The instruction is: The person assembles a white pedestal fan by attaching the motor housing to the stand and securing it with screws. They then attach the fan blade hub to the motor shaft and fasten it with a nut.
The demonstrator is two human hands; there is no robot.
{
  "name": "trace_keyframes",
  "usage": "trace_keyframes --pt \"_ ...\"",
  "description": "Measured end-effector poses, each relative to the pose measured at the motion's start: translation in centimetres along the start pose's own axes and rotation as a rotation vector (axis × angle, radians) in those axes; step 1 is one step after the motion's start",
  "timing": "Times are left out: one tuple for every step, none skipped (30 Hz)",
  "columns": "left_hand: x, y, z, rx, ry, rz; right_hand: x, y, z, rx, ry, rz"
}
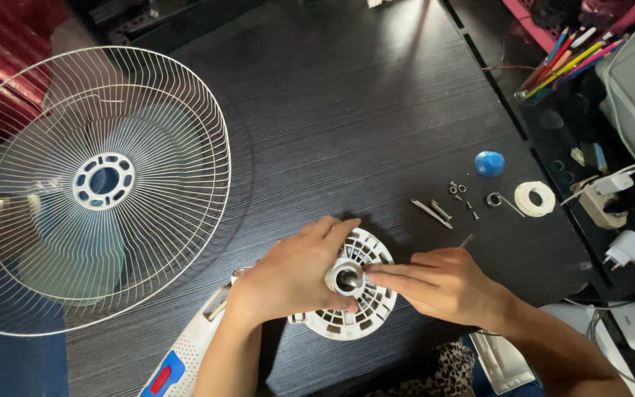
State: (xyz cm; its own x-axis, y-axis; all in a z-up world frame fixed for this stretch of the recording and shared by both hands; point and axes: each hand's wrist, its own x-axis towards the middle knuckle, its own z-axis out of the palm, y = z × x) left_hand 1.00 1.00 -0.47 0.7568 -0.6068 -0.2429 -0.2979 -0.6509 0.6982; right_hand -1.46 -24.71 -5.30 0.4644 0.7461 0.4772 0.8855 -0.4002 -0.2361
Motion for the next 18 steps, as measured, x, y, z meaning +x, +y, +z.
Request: trace_keyframes --pt "0.0 0.0 0.0 0.003 0.002 0.0 -0.1 -0.1 0.0 -0.013 -0.008 0.0" --pt "0.0 0.0 0.0 0.006 0.003 0.0 -0.1 -0.1 0.1 -0.018 0.0 0.004" --pt "0.0 0.1 0.1 0.006 -0.001 -0.009 -0.2 -0.2 0.2 -0.023 0.007 0.01" --pt "0.0 0.1 0.1 0.005 -0.005 -0.019 -0.2 -0.2 0.2 -0.029 0.014 0.016" --pt "0.0 0.1 0.0 0.006 -0.008 -0.028 -0.2 -0.2 0.3 -0.012 0.019 0.018" --pt "0.1 0.1 0.0 0.004 -0.018 -0.032 -0.1 -0.1 0.4 0.005 0.024 0.021" --pt "0.2 0.2 -0.1 0.002 -0.027 -0.038 -0.1 -0.1 0.4 0.023 0.027 0.021" --pt "0.2 0.2 -0.1 -0.001 -0.036 -0.043 0.0 0.0 0.5 0.06 -0.004 0.064" --pt "0.1 0.2 -0.1 0.003 -0.034 -0.041 0.1 0.1 0.6 0.099 -0.037 0.108" --pt "0.1 0.2 -0.1 0.006 -0.032 -0.039 0.2 0.2 0.6 0.137 -0.071 0.152" --pt "0.1 0.2 -0.1 0.01 -0.029 -0.037 0.3 0.3 0.5 0.164 -0.111 0.176" --pt "0.1 0.2 -0.1 0.011 -0.028 -0.037 0.4 0.4 0.4 0.19 -0.152 0.199" --pt "0.1 0.2 -0.1 0.011 -0.027 -0.037 0.4 0.5 0.2 0.217 -0.193 0.222" --pt "0.1 0.2 -0.1 0.012 -0.026 -0.037 0.5 0.5 0.1 0.232 -0.175 0.212" --pt "0.1 0.2 -0.1 0.012 -0.031 -0.04 0.6 0.5 0.0 0.248 -0.158 0.202" --pt "0.1 0.2 -0.1 0.013 -0.036 -0.044 0.6 0.6 -0.1 0.264 -0.14 0.193" --pt "0.2 0.2 -0.1 0.015 -0.04 -0.046 0.8 0.6 -0.1 0.286 -0.148 0.219" --pt "0.1 0.2 -0.2 0.015 -0.029 -0.037 0.9 0.7 -0.2 0.309 -0.156 0.245"
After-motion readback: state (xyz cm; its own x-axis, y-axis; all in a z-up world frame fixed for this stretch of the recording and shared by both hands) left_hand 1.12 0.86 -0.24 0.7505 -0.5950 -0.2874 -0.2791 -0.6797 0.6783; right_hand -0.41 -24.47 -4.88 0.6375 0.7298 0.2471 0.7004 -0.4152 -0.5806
